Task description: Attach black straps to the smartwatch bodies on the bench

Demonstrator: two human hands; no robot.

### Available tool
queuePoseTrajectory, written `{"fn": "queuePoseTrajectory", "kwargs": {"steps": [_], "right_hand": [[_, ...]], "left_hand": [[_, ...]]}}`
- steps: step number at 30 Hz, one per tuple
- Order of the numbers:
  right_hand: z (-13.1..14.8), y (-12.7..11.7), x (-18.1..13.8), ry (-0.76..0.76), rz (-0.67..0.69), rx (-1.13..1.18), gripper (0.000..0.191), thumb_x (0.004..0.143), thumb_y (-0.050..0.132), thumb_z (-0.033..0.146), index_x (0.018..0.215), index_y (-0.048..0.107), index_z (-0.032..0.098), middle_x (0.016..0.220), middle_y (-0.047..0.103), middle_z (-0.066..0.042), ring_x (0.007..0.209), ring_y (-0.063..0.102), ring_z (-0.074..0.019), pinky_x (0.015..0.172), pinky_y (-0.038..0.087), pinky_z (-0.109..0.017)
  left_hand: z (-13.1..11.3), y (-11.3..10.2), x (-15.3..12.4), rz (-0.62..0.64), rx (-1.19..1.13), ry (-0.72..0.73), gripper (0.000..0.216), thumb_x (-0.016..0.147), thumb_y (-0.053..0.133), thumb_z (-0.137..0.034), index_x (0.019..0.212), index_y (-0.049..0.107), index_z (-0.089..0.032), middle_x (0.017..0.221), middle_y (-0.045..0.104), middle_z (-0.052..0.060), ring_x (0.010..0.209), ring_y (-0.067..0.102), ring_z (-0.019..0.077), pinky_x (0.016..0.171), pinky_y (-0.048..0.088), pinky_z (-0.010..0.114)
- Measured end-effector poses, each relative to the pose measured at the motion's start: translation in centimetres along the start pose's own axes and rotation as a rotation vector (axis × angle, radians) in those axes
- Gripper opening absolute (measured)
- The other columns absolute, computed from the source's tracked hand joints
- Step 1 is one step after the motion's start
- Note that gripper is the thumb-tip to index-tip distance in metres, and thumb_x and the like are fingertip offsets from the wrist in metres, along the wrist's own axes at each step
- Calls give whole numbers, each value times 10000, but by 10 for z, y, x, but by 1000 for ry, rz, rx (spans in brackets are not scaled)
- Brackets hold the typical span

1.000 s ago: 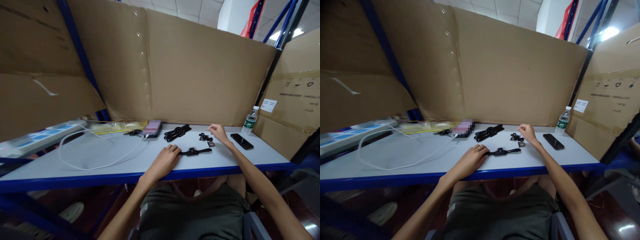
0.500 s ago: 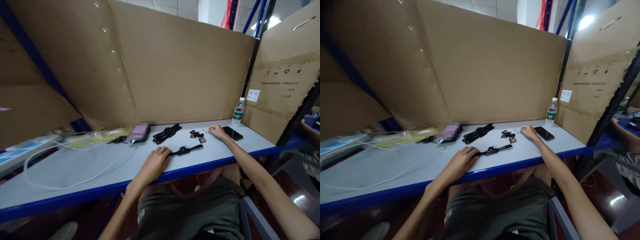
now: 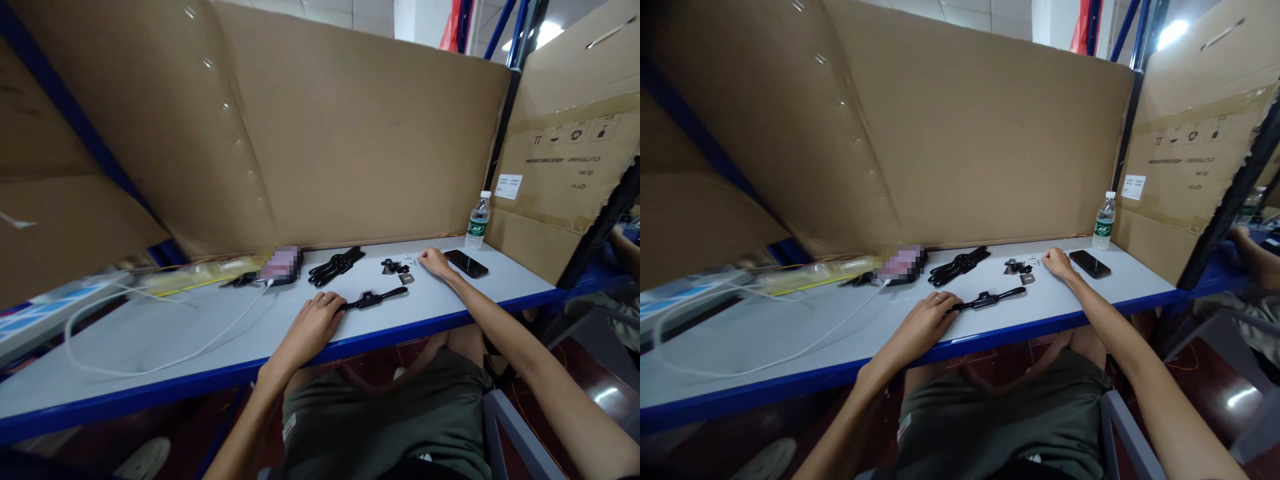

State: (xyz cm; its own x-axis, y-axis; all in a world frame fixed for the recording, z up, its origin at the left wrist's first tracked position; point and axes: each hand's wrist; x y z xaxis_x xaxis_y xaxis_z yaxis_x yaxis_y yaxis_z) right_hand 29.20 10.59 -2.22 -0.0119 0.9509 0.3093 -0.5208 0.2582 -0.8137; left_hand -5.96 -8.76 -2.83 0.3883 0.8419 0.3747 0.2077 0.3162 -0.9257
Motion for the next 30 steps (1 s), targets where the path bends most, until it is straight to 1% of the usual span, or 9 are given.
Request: {"fn": "queuePoseTrajectory", "kwargs": {"steps": [2, 7, 11, 14, 17, 20, 23, 26, 30], "right_hand": [[0, 0, 1, 4, -23, 30, 194, 853, 605, 187, 925, 783, 159, 1006, 786, -94, 962, 688, -206, 800, 452, -234], [4, -10, 3, 34, -77, 138, 212, 801, 587, 135, 932, 754, 127, 840, 762, -80, 829, 671, -182, 811, 491, -251], [22, -19, -5, 29, -41, 242, 245, 843, 578, 212, 1007, 733, 118, 798, 738, -73, 728, 661, -177, 663, 531, -265], [46, -16, -20, -85, 86, 444, 221, 846, 614, 289, 941, 722, 122, 822, 734, -87, 694, 655, -166, 552, 517, -243], [78, -10, -40, -251, 291, 650, 241, 783, 712, 372, 849, 727, 140, 774, 716, -75, 657, 627, -158, 484, 490, -230], [105, -6, -58, -371, 434, 641, 274, 753, 760, 426, 792, 742, 156, 730, 696, -49, 649, 608, -150, 467, 480, -218], [125, -1, -61, -427, 538, 581, 271, 745, 778, 429, 760, 748, 160, 712, 685, -30, 636, 580, -138, 464, 465, -210], [136, 6, -54, -445, 637, 549, 225, 732, 787, 380, 736, 738, 161, 664, 645, 2, 584, 526, -118, 463, 437, -210], [140, 17, -49, -453, 699, 524, 157, 744, 759, 310, 722, 715, 161, 603, 587, 39, 525, 482, -105, 471, 395, -219]], "left_hand": [[-1, -1, 0, 3, 0, -6, 274, 1043, 450, -230, 1196, 674, -193, 1236, 674, 117, 1163, 601, 303, 1007, 497, 466], [-1, -3, 1, 12, 0, 8, 294, 1047, 431, -238, 1205, 673, -184, 1227, 675, 122, 1157, 596, 306, 995, 500, 471], [-5, -5, 3, 11, -23, 10, 291, 1038, 461, -254, 1221, 680, -195, 1203, 680, 116, 1122, 596, 290, 978, 501, 445], [-9, -6, 5, 11, -13, 15, 317, 1047, 452, -265, 1257, 681, -200, 1204, 674, 119, 1111, 581, 287, 985, 485, 441], [-11, -9, 9, 24, 6, 18, 324, 1044, 468, -260, 1268, 698, -212, 1197, 668, 120, 1114, 578, 293, 968, 483, 436], [-12, -11, 11, 34, 0, 28, 310, 1028, 486, -213, 1207, 739, -212, 1131, 673, 132, 1072, 601, 284, 933, 495, 414], [-15, -14, 13, 36, 16, 37, 320, 1018, 467, -162, 1134, 764, -193, 1052, 670, 138, 1002, 623, 269, 886, 509, 393], [-19, -15, 13, 26, 56, 24, 341, 1018, 439, -140, 1091, 769, -184, 1027, 665, 135, 971, 625, 272, 847, 506, 388], [-21, -15, 12, 21, 64, 18, 352, 1030, 433, -157, 1145, 762, -205, 1028, 658, 126, 994, 617, 277, 846, 495, 383]]}}
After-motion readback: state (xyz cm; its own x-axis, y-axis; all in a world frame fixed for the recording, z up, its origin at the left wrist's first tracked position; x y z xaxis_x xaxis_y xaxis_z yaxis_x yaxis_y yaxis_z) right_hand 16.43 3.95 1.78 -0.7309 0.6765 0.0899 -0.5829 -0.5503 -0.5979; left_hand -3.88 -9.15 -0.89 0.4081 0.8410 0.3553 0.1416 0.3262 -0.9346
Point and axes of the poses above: each hand's wrist, its own x-axis towards the middle knuckle, its own y-axis out of the palm, z = x × y
